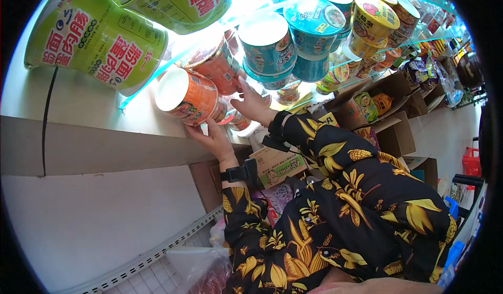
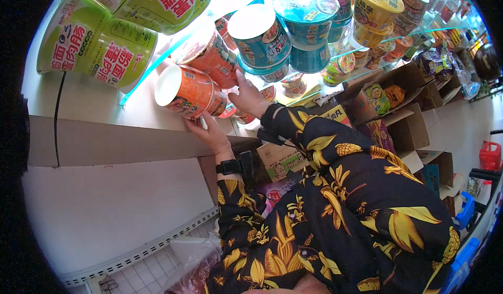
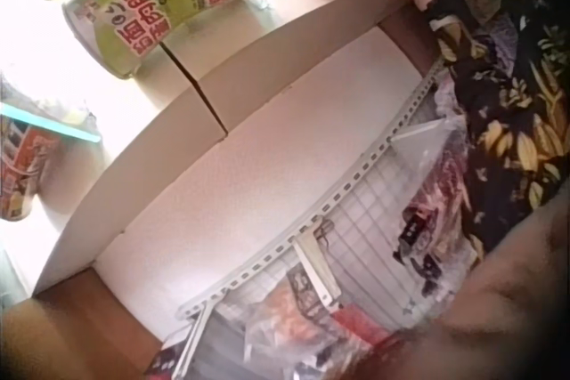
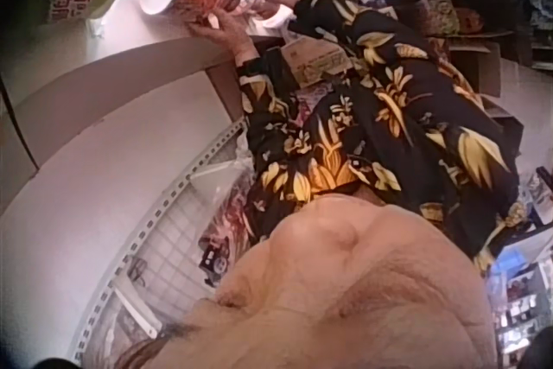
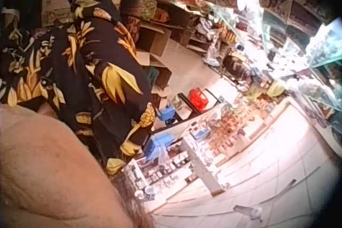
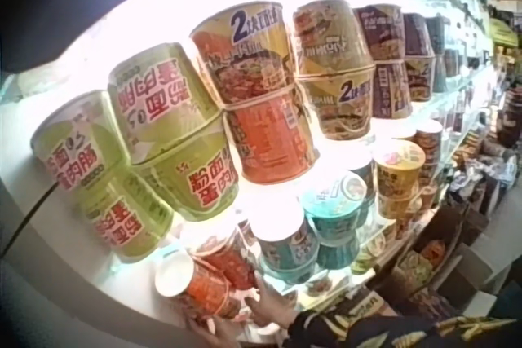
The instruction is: Organizing and stocking instant noodle cups on store shelves by moving them between boxes and the shelves.
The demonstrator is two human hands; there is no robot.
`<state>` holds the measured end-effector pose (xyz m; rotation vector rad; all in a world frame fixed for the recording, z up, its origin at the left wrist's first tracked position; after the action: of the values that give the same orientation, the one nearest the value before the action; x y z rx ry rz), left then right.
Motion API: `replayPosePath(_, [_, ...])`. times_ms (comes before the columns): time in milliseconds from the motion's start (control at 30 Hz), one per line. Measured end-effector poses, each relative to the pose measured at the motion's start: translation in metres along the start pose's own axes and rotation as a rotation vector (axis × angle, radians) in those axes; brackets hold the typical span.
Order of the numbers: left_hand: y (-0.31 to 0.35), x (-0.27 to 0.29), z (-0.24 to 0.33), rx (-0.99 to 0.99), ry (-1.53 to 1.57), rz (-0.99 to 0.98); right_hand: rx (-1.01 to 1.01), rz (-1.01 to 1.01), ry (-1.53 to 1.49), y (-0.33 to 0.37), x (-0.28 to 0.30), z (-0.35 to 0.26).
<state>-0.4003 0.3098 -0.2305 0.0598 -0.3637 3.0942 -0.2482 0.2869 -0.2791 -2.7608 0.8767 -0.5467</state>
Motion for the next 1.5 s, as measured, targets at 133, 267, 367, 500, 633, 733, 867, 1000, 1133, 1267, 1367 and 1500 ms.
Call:
replayPosePath(133, [0.000,-0.002,-0.004,-0.010,0.010,0.016,-0.019,-0.056,0.014,0.001,0.003,0.000])
replayPosePath(267, [-0.001,-0.003,-0.008,0.002,-0.027,0.029,-0.012,-0.083,0.016,0.012,0.016,-0.005])
replayPosePath(367, [-0.003,0.001,-0.008,-0.002,-0.021,0.023,0.051,-0.126,-0.085,0.032,0.028,-0.009])
replayPosePath(500, [-0.004,0.000,-0.010,0.043,0.018,-0.009,0.025,-0.250,-0.126,0.066,0.069,0.016])
replayPosePath(633, [-0.003,0.000,-0.011,0.068,0.077,-0.037,0.021,0.136,-0.091,0.078,0.111,0.040])
replayPosePath(733, [-0.001,-0.003,-0.010,0.096,0.129,-0.053,-0.012,0.252,-0.083,0.068,0.122,0.038])
replayPosePath(867, [0.000,-0.001,-0.018,0.166,0.121,-0.061,-0.024,0.192,0.013,0.064,0.122,0.035])
replayPosePath(1000, [0.007,-0.005,-0.009,0.146,0.139,-0.057,-0.073,0.112,0.019,0.061,0.119,0.023])
replayPosePath(1133, [0.025,0.000,-0.005,0.227,0.079,0.031,-0.052,0.055,0.041,0.056,0.113,0.019])
replayPosePath(1267, [0.036,-0.006,-0.017,0.323,0.016,0.035,-0.051,0.024,0.065,0.056,0.120,0.011])
replayPosePath(1367, [0.042,-0.003,-0.009,0.323,-0.028,0.114,-0.053,0.001,0.052,0.056,0.119,0.004])
replayPosePath(1500, [0.043,0.003,-0.010,0.309,-0.175,0.141,-0.031,-0.010,0.020,0.060,0.133,0.019])
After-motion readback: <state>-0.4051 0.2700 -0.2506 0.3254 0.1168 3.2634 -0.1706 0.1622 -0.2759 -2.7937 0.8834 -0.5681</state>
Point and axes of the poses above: each hand's wrist, its own y-axis away from the middle knuckle, its own x-axis out of the back of the hand, z = x × y, the point moved 3 cm from there along -y, towards the middle knuckle, and after that the axes turned 13 degrees about x, right-handed, at the moved point
